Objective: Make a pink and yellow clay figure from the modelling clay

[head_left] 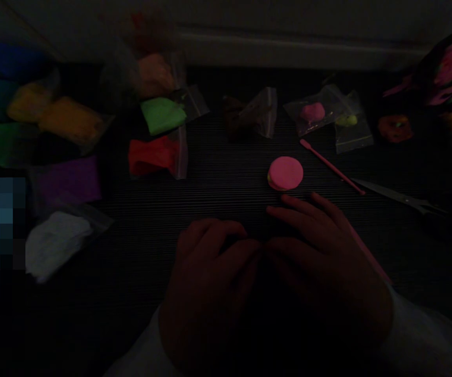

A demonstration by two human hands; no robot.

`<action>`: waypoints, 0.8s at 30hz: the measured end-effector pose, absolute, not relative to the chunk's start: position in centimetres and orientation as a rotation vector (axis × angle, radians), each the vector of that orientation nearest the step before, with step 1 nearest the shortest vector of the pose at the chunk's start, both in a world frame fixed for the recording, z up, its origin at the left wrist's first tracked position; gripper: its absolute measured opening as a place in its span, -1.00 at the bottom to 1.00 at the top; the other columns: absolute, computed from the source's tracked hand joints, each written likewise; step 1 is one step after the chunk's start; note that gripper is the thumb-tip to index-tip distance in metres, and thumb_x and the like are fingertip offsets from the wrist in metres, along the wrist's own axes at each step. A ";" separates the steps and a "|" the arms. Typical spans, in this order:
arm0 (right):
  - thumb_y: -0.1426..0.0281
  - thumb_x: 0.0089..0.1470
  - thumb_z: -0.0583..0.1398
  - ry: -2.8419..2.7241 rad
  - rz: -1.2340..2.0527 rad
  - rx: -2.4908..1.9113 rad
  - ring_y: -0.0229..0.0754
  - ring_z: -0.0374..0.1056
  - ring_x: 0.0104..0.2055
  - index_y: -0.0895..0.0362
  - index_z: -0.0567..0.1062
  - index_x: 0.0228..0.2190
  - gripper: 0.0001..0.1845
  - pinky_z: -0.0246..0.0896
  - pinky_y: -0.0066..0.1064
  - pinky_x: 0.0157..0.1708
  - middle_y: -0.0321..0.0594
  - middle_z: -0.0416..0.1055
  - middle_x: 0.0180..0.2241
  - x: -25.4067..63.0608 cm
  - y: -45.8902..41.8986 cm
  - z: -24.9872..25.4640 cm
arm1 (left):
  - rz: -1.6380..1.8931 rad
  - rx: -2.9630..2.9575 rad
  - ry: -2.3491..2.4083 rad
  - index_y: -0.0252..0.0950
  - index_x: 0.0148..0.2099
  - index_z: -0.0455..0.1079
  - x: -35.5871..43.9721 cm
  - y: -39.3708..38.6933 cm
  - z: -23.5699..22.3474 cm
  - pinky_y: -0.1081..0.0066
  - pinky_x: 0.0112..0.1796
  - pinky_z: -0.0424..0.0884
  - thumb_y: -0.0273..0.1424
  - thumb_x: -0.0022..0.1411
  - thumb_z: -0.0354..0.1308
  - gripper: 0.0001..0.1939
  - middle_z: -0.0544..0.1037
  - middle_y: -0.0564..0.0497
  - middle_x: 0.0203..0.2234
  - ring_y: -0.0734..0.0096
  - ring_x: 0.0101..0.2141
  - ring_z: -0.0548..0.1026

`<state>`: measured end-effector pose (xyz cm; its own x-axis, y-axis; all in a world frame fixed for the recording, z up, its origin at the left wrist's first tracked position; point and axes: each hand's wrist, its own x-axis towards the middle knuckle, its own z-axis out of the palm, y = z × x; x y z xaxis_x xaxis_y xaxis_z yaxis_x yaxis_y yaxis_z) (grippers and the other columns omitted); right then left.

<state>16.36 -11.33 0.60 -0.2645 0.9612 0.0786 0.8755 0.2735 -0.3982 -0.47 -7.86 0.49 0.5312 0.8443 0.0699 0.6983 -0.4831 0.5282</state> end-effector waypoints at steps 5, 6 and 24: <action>0.33 0.05 0.10 -2.240 0.383 -1.684 -0.06 0.08 0.13 0.03 0.46 -0.29 -0.82 -0.13 0.04 0.10 -0.26 0.32 -0.01 16.7 -11.5 0.7 | 0.459 2.324 1.253 -0.20 -0.29 0.43 -0.6 -7.9 0.5 0.20 -0.26 0.30 -0.44 0.07 0.11 -0.87 0.44 0.02 -0.34 0.30 -0.27 0.32; 0.33 0.04 0.10 -2.236 0.372 -1.683 -0.06 0.08 0.13 0.03 0.46 -0.29 -0.82 -0.13 0.04 0.10 -0.25 0.32 -0.01 16.8 -11.6 0.7 | 0.457 2.323 1.253 -0.20 -0.28 0.43 -0.7 -7.9 0.5 0.21 -0.26 0.30 -0.44 0.06 0.11 -0.86 0.43 0.02 -0.34 0.30 -0.27 0.32; 0.34 0.02 0.13 -2.251 0.321 -1.673 -0.04 0.13 0.10 0.00 0.48 -0.35 -0.87 -0.11 0.08 0.07 -0.25 0.34 -0.02 17.6 -11.8 0.5 | 0.462 2.350 1.258 -0.20 -0.32 0.43 -1.0 -7.9 0.2 0.26 -0.26 0.29 -0.47 0.06 0.11 -0.88 0.41 0.03 -0.35 0.33 -0.27 0.31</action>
<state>17.65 -11.75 0.45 -0.2647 0.9570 0.1183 0.8858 0.2898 -0.3625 -1.01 -7.95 0.24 0.5320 0.8424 0.0858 0.6980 -0.4937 0.5187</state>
